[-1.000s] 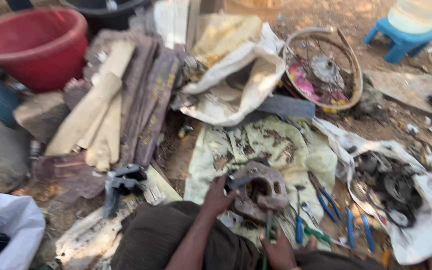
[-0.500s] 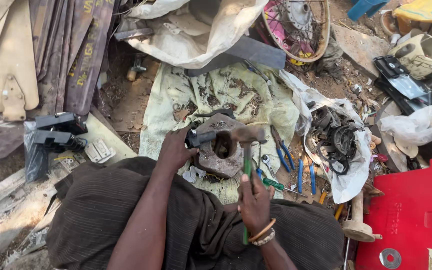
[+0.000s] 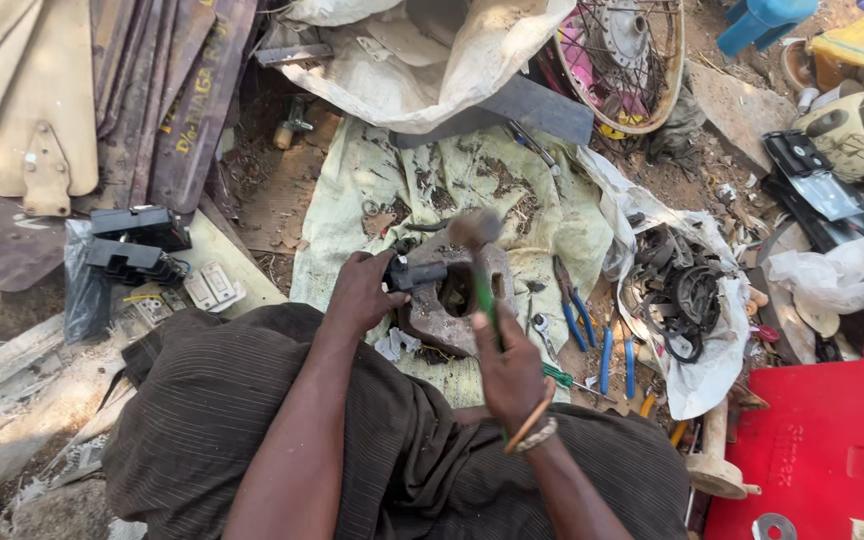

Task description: The person sits on the ground and uses pliers and a screwdriver to work on a small black mechanical component. They repeatedly pry, twist, and adjust parts of the component while holding it against a larger metal housing.

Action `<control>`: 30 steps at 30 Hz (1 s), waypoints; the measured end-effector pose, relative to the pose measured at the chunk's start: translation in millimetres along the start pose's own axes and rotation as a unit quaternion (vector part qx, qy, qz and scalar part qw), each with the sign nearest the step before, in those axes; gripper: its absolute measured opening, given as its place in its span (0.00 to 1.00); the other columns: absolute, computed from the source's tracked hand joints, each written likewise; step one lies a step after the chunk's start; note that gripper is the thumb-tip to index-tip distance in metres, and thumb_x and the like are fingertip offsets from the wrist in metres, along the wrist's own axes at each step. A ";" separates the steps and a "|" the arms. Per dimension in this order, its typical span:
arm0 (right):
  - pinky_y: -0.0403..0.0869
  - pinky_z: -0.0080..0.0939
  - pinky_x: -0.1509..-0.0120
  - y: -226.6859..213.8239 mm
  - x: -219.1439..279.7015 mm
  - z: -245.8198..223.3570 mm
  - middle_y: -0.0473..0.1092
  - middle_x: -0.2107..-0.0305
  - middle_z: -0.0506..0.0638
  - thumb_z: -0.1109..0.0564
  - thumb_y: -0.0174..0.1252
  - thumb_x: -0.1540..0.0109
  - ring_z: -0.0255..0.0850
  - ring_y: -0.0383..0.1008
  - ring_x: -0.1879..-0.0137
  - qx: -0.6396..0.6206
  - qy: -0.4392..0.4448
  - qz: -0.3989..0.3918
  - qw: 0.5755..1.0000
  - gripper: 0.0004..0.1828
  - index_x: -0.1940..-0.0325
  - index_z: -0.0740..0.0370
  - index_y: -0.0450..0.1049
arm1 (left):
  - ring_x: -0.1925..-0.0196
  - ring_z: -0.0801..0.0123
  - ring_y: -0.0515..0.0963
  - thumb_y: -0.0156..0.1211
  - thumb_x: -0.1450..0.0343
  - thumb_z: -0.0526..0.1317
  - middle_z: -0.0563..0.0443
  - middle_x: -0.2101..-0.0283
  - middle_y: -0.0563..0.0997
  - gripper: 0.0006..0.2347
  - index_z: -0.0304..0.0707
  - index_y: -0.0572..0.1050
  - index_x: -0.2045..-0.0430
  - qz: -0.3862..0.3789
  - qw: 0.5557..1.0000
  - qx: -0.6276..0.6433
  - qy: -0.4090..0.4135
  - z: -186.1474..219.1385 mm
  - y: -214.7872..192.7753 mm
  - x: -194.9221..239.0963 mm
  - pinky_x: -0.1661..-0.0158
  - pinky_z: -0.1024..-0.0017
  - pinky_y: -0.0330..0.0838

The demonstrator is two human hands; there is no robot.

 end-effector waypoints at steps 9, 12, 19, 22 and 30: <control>0.58 0.29 0.78 -51.2 -16.5 -51.5 0.61 0.79 0.42 0.47 0.43 0.18 0.26 0.56 0.78 -0.157 -0.236 0.298 0.912 0.18 0.35 0.64 0.63 | 0.47 0.45 0.76 0.79 0.46 0.40 0.37 0.56 0.83 0.31 0.35 0.74 0.47 -0.017 1.000 -0.008 -0.020 -4.5 5.2 -4.0 0.44 0.57 0.69; 0.65 0.30 0.81 16.9 -1.9 -6.0 0.67 0.77 0.41 0.44 0.40 0.27 0.27 0.61 0.81 0.150 -0.060 0.063 0.985 0.25 0.30 0.54 0.63 | 0.47 0.46 0.75 0.79 0.46 0.39 0.40 0.55 0.84 0.31 0.37 0.75 0.46 -0.027 0.999 -0.008 -0.030 -7.9 7.4 -0.5 0.43 0.57 0.68; 0.63 0.34 0.87 -29.0 -4.1 -14.1 0.74 0.78 0.41 0.43 0.49 0.32 0.31 0.61 0.86 0.084 0.047 0.003 0.995 0.27 0.33 0.57 0.69 | 0.45 0.45 0.74 0.81 0.48 0.41 0.39 0.53 0.83 0.34 0.37 0.75 0.46 -0.010 0.999 0.003 -0.038 -8.1 9.0 -3.5 0.44 0.57 0.69; 0.62 0.29 0.80 -78.9 -14.1 -58.6 0.66 0.79 0.43 0.46 0.47 0.24 0.26 0.62 0.81 -0.041 -0.193 0.153 0.968 0.21 0.37 0.65 0.68 | 0.46 0.43 0.75 0.82 0.47 0.43 0.36 0.55 0.83 0.34 0.34 0.74 0.46 -0.018 0.999 -0.044 -0.015 -10.1 13.0 0.4 0.41 0.56 0.67; 0.63 0.33 0.77 28.4 -8.0 41.0 0.65 0.79 0.43 0.43 0.44 0.25 0.30 0.62 0.78 0.228 0.055 -0.083 0.969 0.23 0.31 0.54 0.68 | 0.49 0.47 0.78 0.79 0.45 0.41 0.39 0.58 0.85 0.28 0.38 0.77 0.49 -0.046 0.998 -0.008 -0.030 -12.6 7.2 -2.4 0.39 0.57 0.67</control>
Point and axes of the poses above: each hand's wrist, its own x-axis away from the middle knuckle, its own y-axis out of the palm, z = x × y, the point moved 2 cm from there along -x, towards the middle knuckle
